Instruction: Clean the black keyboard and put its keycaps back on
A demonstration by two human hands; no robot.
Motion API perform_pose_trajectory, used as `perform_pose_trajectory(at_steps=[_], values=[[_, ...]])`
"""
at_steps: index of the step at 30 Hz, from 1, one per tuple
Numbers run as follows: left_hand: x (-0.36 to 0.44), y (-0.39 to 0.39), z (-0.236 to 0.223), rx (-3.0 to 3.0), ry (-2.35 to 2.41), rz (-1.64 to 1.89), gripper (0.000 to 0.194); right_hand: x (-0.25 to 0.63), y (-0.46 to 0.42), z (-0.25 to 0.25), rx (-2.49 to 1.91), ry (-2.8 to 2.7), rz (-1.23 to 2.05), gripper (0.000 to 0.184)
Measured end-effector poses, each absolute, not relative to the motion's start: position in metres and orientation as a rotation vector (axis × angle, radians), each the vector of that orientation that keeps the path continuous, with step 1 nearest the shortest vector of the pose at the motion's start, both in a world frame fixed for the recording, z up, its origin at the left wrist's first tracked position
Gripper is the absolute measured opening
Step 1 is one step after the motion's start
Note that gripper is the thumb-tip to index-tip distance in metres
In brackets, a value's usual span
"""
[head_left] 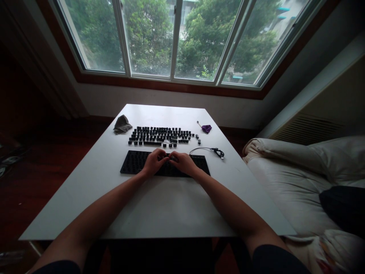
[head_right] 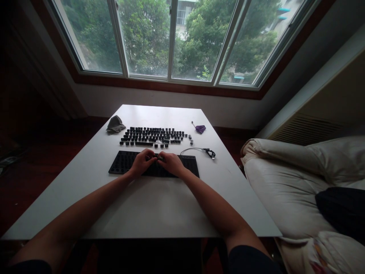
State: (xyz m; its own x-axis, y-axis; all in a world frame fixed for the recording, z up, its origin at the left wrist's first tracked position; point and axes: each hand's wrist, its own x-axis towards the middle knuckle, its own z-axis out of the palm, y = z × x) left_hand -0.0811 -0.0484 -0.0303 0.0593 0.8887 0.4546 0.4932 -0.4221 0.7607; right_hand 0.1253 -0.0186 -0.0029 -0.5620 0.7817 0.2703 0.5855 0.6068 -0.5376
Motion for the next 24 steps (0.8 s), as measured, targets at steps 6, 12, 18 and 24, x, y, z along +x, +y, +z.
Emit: perform_pose_trajectory(at_steps=[6,12,18,24], values=[[-0.082,-0.048,-0.032,1.861,1.346,1.252,0.025,0.124,-0.018,-0.006,-1.068,-2.274,0.544,0.015],[-0.083,-0.047,-0.034,1.826,1.345,1.263,0.025,0.126,-0.014,-0.004,-1.129,-2.166,0.618,0.021],[-0.078,-0.052,-0.031,2.052,1.410,1.122,0.023,0.138,0.009,-0.007,-1.195,-2.126,0.603,0.021],[-0.075,-0.055,-0.028,2.417,1.365,0.939,0.017,0.163,0.045,-0.005,-1.477,-2.113,0.447,0.021]])
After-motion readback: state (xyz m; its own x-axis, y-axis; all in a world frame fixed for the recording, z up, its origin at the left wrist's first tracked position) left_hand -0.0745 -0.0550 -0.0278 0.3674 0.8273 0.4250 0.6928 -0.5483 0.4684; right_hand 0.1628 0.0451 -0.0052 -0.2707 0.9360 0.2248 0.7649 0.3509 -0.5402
